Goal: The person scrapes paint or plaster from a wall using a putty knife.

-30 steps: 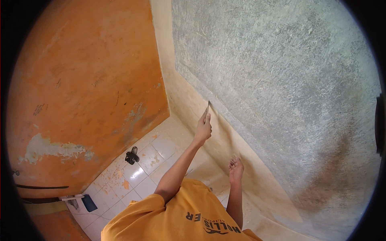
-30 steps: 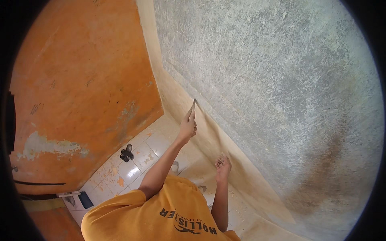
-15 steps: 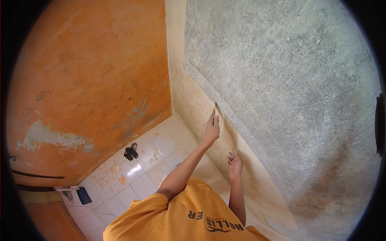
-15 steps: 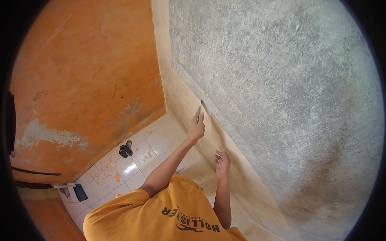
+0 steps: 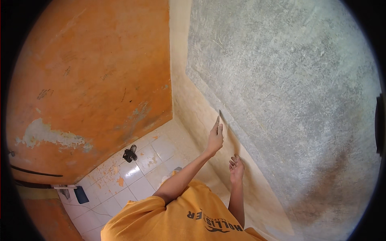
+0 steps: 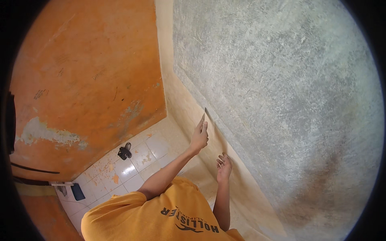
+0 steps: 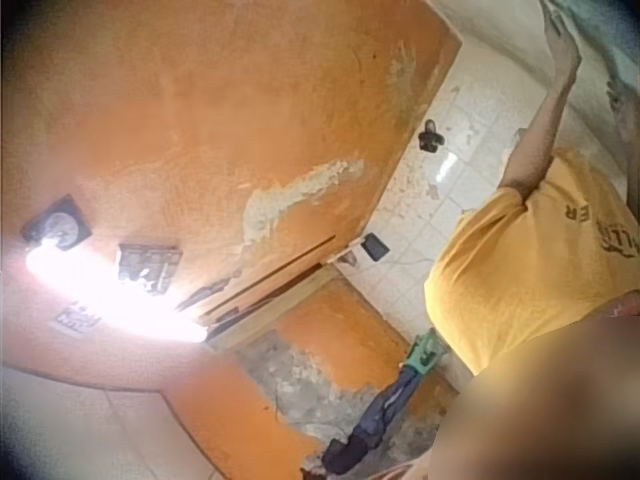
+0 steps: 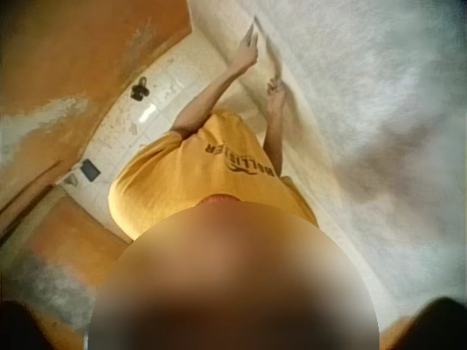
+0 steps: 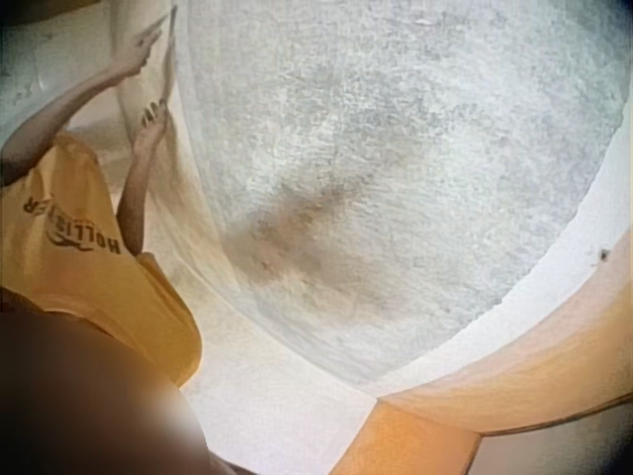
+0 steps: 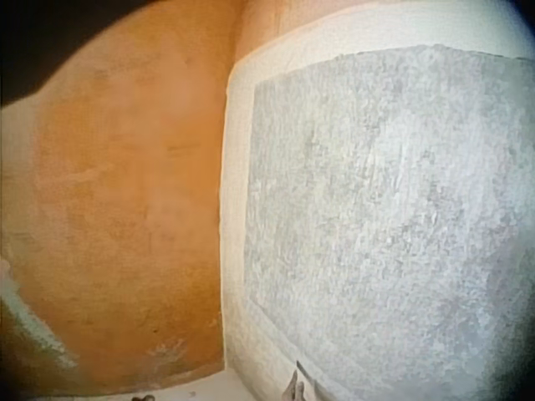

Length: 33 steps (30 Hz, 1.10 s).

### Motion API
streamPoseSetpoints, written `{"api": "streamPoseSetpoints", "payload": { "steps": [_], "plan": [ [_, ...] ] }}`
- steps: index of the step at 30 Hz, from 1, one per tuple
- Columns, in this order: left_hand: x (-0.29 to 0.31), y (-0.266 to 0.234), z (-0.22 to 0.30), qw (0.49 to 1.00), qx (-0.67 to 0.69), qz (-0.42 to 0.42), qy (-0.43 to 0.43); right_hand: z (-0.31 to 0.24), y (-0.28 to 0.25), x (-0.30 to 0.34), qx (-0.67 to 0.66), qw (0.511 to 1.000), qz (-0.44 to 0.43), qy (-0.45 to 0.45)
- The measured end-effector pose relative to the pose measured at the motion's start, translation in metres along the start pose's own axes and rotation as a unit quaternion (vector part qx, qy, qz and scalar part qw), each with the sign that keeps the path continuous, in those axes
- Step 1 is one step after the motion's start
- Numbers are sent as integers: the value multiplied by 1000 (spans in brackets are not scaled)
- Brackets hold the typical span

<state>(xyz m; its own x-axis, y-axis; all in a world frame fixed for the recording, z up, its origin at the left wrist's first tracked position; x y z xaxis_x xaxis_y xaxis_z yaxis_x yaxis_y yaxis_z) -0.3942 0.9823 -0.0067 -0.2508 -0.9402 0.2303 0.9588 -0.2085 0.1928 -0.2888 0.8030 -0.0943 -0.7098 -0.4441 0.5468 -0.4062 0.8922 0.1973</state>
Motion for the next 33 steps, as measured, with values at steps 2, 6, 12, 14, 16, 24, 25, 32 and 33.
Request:
{"api": "streamPoseSetpoints", "payload": {
  "steps": [2,6,12,14,16,24,25,32,33],
  "plan": [
    [-25,-7,-11,1000,-10,9,3,-1,4,-2,2,1000,3,7],
    [-53,-34,-7,990,43,46,-128,4,8,4,0,1000,-21,-3],
    [-8,-2,-1,998,3,4,-60,-1,15,1,30,999,-32,16],
    [-34,-14,-10,997,-35,54,-30,-1,16,2,33,999,-12,24],
    [-67,-47,-26,994,35,30,-96,0,22,2,8,999,-38,-16],
    [-5,-5,1,1000,-17,1,-22,7,17,1,27,999,-33,6],
    [-15,-7,2,1000,-18,0,-23,9,14,0,23,999,-29,5],
    [-20,-17,1,994,58,1,-89,7,21,7,19,1000,-11,6],
    [-12,-12,2,997,25,-4,-68,6,22,7,11,1000,11,1]
  ]
}}
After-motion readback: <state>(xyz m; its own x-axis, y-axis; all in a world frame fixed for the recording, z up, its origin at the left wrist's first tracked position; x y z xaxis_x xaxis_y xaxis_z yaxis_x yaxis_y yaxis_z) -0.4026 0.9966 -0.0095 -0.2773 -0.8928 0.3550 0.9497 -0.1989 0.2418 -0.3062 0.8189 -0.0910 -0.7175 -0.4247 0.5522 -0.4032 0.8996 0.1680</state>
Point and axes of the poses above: each hand's wrist, its own x-axis away from the middle knuckle, its own y-axis out of the palm, z = x × y, the point moved 1 cm from there along -x, towards the middle knuckle, and after that the axes turned 8 degrees about z, right-handed, at the moved point
